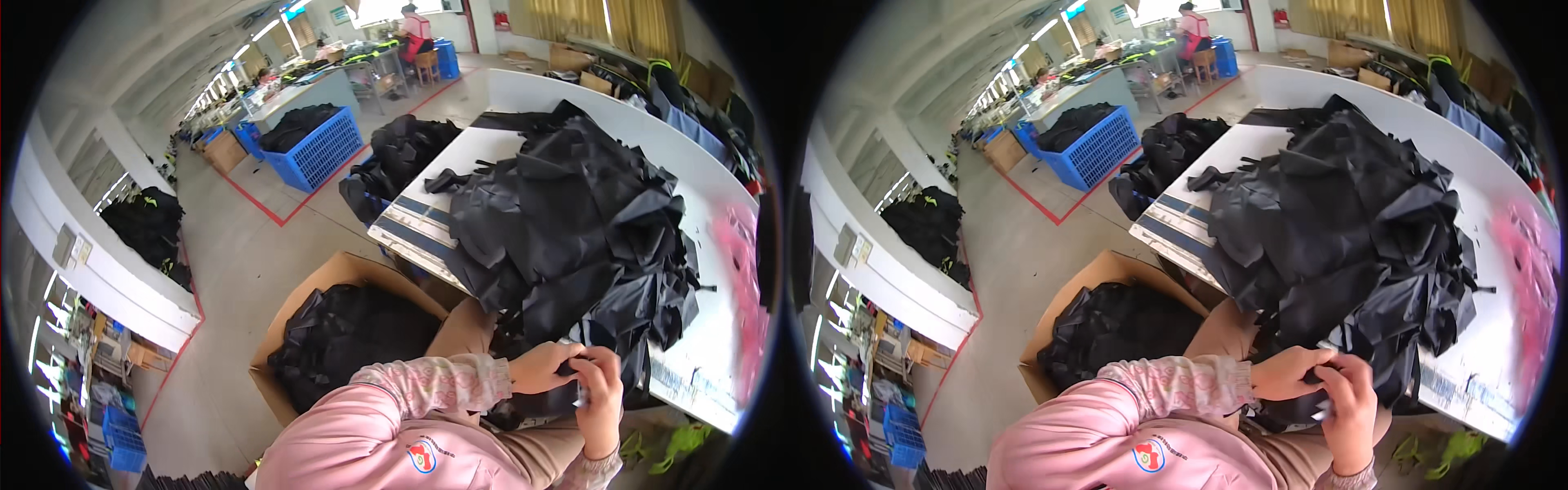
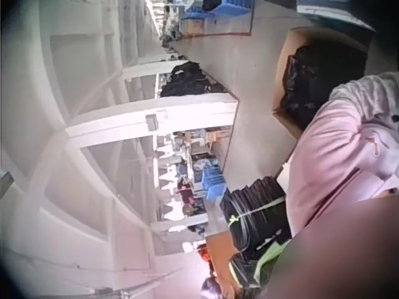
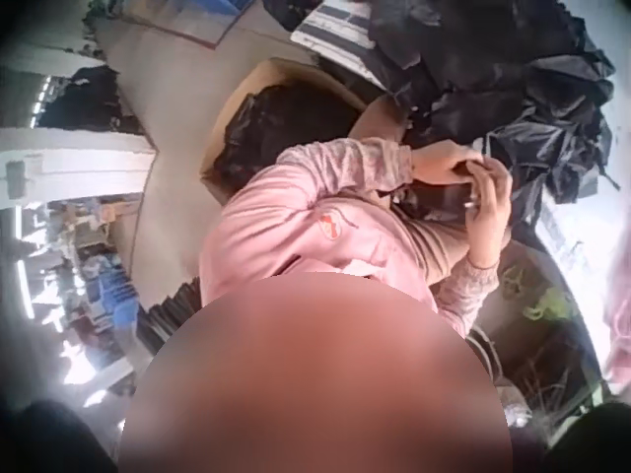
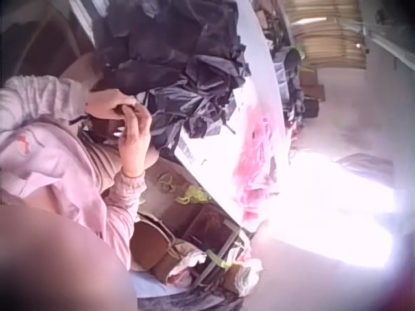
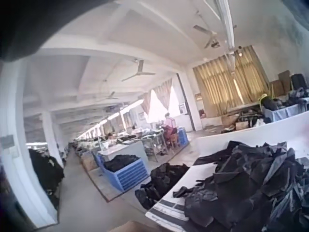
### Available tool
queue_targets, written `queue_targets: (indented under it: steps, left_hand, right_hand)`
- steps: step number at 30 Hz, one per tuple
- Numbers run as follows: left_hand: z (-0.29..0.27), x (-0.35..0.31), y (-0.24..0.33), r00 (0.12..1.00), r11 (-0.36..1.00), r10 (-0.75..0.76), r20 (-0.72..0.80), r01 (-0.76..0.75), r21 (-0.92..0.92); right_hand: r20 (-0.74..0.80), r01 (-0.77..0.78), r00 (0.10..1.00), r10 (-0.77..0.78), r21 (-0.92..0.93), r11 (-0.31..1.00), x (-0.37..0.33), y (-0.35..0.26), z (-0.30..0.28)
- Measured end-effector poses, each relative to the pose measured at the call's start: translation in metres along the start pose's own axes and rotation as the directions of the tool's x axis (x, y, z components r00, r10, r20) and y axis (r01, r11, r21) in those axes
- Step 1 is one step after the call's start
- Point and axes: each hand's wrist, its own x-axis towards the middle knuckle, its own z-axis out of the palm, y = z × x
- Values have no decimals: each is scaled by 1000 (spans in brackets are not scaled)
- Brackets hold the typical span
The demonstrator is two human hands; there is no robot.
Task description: Cutting small pieces of black synthetic material using hand nippers in a factory workshop.
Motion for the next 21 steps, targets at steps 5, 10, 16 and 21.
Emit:
queue_targets:
  steps: [5,10,16,21]
  left_hand:
    - [-20,3,-2,946,789,-127,-297,-85,-609]
    - [-9,7,-1,942,702,-120,-314,-143,-698]
    - [12,-10,-29,968,782,-27,-249,-135,-608]
    - [8,-32,-50,996,774,-49,-71,-7,-633]
  right_hand:
    - [-394,-399,757,522,354,846,-57,48,7]
    - [-124,-368,759,639,729,578,-63,74,33]
    - [-47,-338,792,609,796,502,-53,59,26]
    - [-41,-428,813,580,635,644,-52,48,28]
